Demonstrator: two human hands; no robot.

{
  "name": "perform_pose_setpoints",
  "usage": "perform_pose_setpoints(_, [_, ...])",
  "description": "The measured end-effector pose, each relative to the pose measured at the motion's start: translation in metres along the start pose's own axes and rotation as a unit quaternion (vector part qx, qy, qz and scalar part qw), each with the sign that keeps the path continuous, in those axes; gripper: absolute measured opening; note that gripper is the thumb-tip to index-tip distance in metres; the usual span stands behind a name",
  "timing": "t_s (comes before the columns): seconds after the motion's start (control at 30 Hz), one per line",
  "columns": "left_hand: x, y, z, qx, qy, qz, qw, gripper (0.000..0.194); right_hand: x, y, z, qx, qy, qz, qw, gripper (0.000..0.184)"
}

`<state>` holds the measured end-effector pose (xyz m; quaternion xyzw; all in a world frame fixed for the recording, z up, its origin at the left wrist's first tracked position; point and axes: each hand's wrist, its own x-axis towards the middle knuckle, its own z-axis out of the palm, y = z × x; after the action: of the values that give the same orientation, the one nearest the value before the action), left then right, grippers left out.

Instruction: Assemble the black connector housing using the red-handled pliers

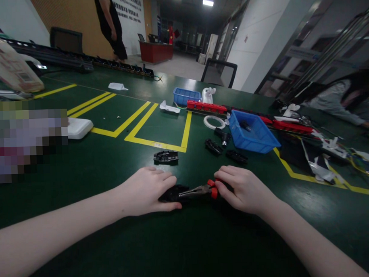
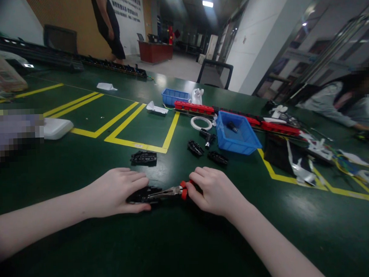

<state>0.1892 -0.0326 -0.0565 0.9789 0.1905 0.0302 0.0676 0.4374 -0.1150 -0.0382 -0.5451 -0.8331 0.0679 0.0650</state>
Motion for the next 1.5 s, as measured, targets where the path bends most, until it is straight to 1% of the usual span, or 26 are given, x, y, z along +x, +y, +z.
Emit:
perform_pose_setpoints(0.13, [0.001,0.000,-0.001,-0.001,-0.006,-0.004,1.000,0.036,0.001,0.001,0.001,0.005,-0.004,0.008,1.000,0.030])
perform_pose_setpoints(0.43, [-0.002,0.001,0.000,-0.012,-0.001,-0.010,1.000,0.034,0.001,-0.007,0.005,0.001,0.008,0.017,1.000,0.030])
perform_pose_setpoints(0.7, [-0.001,0.001,0.000,-0.013,0.000,-0.013,1.000,0.036,0.001,-0.003,0.002,0.004,0.003,0.025,1.000,0.030])
perform_pose_setpoints(0.8, [-0.001,0.000,0.000,-0.018,-0.008,-0.017,1.000,0.035,0.001,-0.001,0.007,-0.014,0.025,0.015,0.999,0.029])
perform_pose_setpoints(0.93, [0.000,0.000,-0.001,-0.010,-0.009,-0.017,1.000,0.036,0.000,0.002,0.014,-0.038,0.084,-0.018,0.996,0.026])
perform_pose_setpoints(1.2, [0.000,0.001,-0.002,-0.014,-0.018,-0.017,1.000,0.036,-0.004,0.014,0.022,0.007,0.168,-0.044,0.985,0.019])
perform_pose_setpoints(1.3, [-0.001,0.001,-0.003,-0.007,-0.016,-0.011,1.000,0.036,-0.005,0.021,0.023,0.025,0.198,-0.031,0.979,0.019])
perform_pose_setpoints(1.37, [-0.001,0.001,-0.004,0.000,-0.013,-0.003,1.000,0.035,-0.006,0.025,0.023,0.022,0.214,-0.007,0.977,0.019])
perform_pose_setpoints(1.43, [-0.002,0.002,-0.005,0.012,-0.011,0.004,1.000,0.035,-0.006,0.027,0.023,0.004,0.214,0.023,0.977,0.019])
perform_pose_setpoints(1.5, [-0.003,0.003,-0.007,0.023,-0.015,0.010,1.000,0.035,-0.005,0.029,0.023,-0.025,0.202,0.049,0.978,0.019])
